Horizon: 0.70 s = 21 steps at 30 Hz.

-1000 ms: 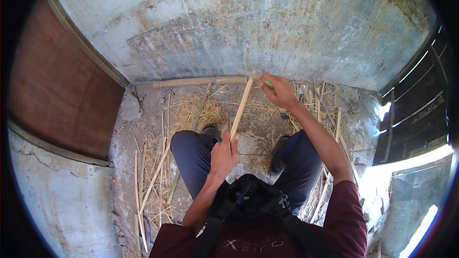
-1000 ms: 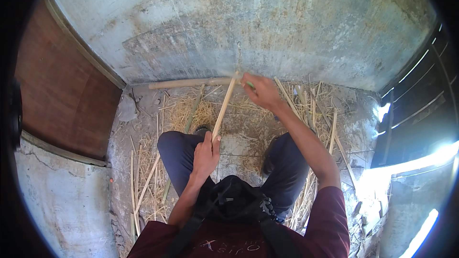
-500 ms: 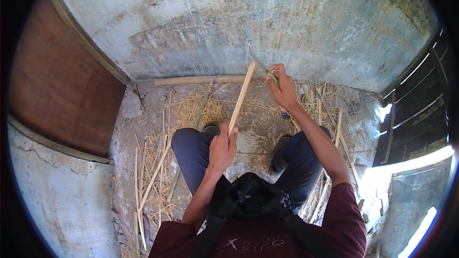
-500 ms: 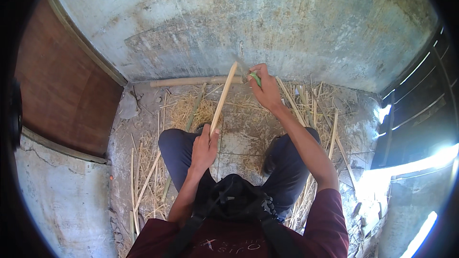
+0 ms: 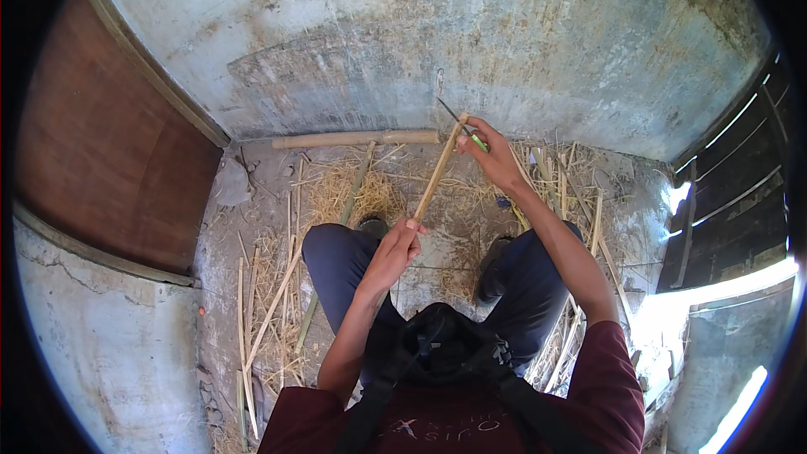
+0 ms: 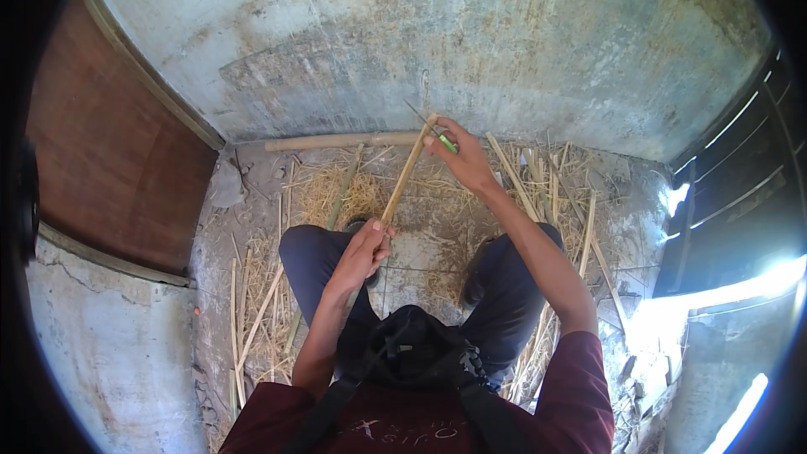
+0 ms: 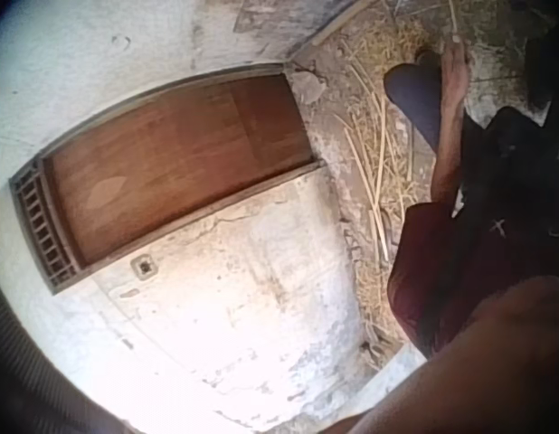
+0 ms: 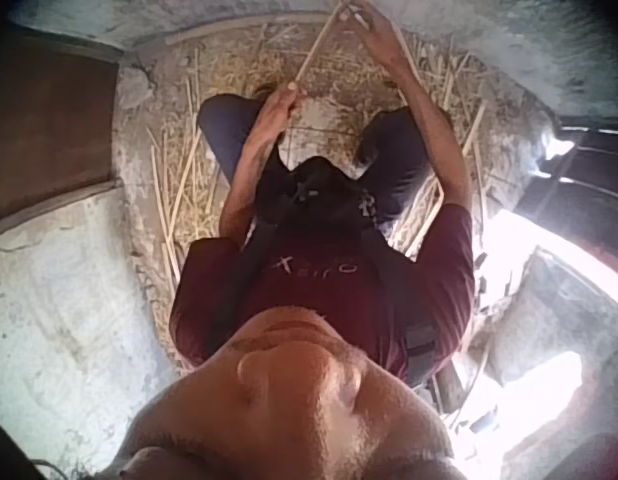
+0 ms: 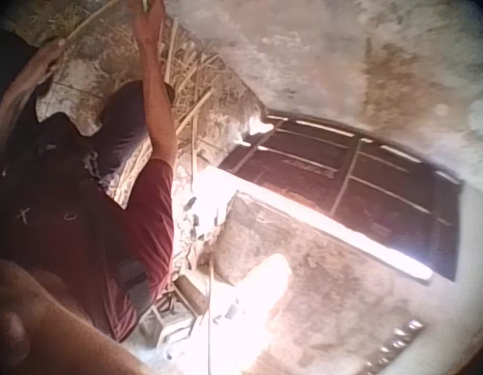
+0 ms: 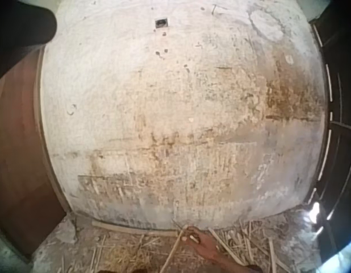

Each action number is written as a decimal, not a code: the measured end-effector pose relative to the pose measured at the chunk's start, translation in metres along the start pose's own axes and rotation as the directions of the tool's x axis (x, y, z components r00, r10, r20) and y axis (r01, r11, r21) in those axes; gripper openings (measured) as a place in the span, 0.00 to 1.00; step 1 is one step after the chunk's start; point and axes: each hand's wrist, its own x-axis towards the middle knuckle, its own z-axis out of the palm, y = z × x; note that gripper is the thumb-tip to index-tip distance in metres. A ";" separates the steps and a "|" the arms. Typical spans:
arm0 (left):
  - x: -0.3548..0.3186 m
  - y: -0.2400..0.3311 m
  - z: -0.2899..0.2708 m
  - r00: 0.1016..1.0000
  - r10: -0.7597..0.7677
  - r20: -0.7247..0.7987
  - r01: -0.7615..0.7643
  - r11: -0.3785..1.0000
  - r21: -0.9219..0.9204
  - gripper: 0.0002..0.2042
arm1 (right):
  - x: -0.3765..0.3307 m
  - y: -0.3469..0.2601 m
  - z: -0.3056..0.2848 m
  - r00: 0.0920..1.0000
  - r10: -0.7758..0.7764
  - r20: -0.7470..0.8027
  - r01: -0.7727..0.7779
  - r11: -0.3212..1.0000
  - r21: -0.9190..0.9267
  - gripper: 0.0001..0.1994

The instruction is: The person whittles a thin bamboo strip with a small knife while sitting on the floor.

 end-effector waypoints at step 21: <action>-0.012 0.033 -0.008 0.997 0.064 0.052 -0.073 0.978 0.193 0.15 | 0.000 -0.027 -0.020 0.983 0.171 0.061 -0.181 0.903 0.391 0.23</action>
